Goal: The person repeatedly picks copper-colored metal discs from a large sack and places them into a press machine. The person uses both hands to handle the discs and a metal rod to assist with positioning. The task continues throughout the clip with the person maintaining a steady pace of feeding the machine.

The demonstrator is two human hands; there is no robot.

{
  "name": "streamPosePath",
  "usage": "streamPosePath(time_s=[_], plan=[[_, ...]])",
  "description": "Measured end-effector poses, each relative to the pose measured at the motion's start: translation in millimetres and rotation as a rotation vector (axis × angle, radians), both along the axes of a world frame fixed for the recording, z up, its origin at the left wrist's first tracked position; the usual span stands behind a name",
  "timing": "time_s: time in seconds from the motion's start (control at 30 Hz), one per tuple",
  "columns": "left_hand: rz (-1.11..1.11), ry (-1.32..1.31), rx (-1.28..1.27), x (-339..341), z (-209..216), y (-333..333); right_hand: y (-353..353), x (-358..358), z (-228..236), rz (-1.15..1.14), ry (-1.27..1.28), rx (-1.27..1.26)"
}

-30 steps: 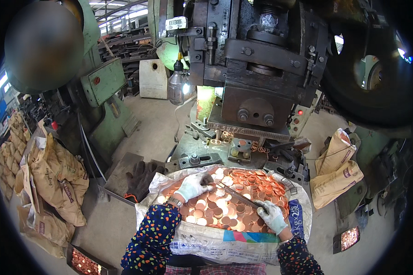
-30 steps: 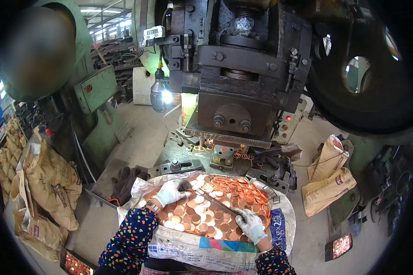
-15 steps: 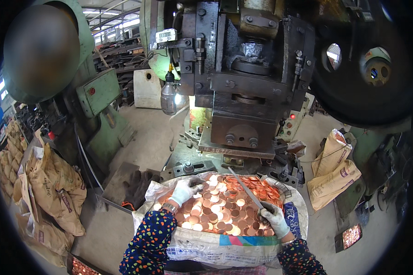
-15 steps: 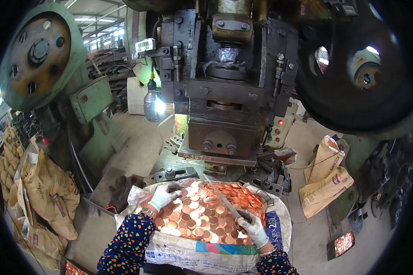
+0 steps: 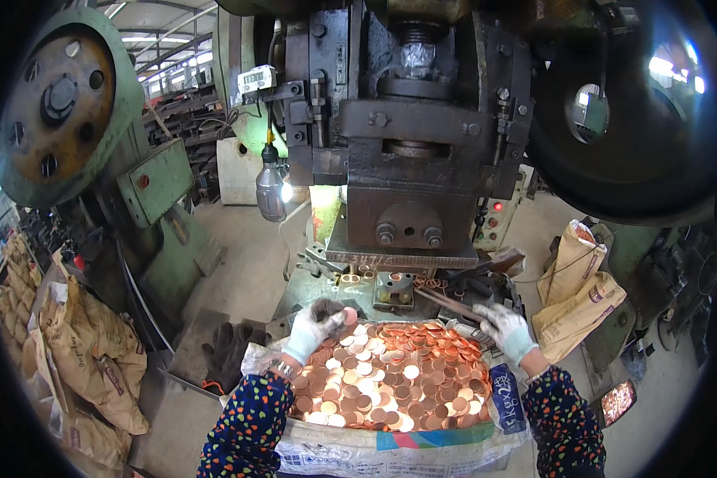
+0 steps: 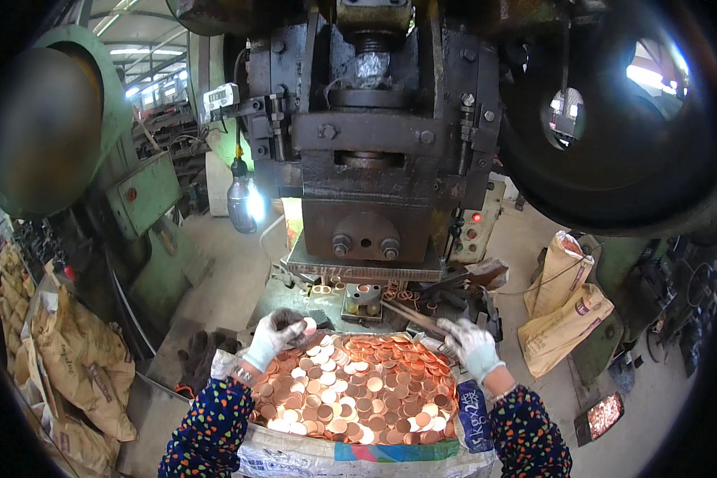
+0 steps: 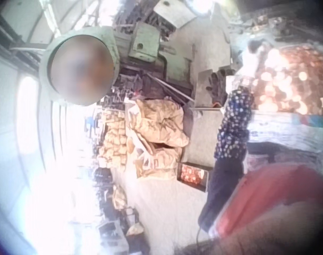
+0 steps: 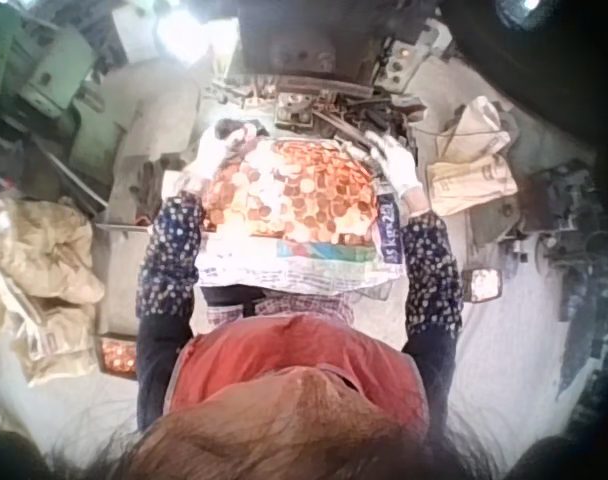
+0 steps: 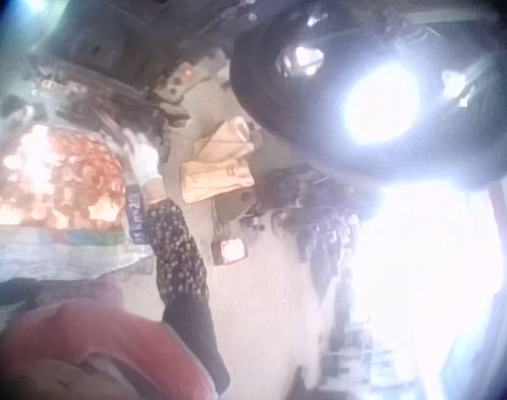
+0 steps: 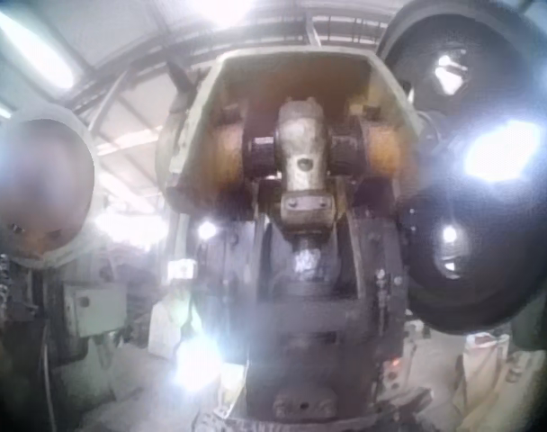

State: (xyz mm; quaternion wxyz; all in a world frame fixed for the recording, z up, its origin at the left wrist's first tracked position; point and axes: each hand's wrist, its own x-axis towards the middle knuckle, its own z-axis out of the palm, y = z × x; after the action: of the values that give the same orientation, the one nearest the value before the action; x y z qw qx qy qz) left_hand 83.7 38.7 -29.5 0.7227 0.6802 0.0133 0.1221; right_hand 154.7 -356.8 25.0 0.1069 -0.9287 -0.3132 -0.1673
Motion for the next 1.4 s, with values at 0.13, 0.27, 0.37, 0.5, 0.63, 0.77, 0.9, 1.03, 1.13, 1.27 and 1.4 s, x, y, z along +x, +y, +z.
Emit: streamPosePath(time_s=[0.13,0.27,0.37,0.5,0.63,0.77,0.9,1.03,1.13,1.27,1.4], plan=[[0.050,-0.005,0.015,29,4,-3,25,29,9,-0.013,-0.128,-0.187],[0.053,0.010,-0.125,56,-5,-10,52,48,6,0.026,-0.220,-0.335],[0.102,0.036,-0.189,74,-14,-18,61,61,1,-0.018,-0.235,-0.400],[0.254,0.015,-0.003,103,-25,-34,52,71,-3,-0.103,-0.149,-0.113],[0.406,-0.114,0.405,133,-26,-53,38,57,-6,-0.086,-0.057,-0.028],[0.472,0.106,0.866,154,-18,-73,33,42,-9,-0.020,0.072,0.070],[0.468,0.023,1.000,157,-18,-78,35,39,-15,-0.035,0.113,-0.011],[0.549,-0.230,1.119,156,-27,-75,37,44,-17,0.007,0.094,0.010],[0.479,-0.181,1.175,155,-27,-75,39,45,-14,0.010,0.107,-0.013],[0.370,-0.243,1.032,140,-20,-71,45,42,-7,0.033,0.082,-0.039],[0.209,-0.170,1.037,94,-12,-55,44,28,-8,0.057,0.125,0.003]])
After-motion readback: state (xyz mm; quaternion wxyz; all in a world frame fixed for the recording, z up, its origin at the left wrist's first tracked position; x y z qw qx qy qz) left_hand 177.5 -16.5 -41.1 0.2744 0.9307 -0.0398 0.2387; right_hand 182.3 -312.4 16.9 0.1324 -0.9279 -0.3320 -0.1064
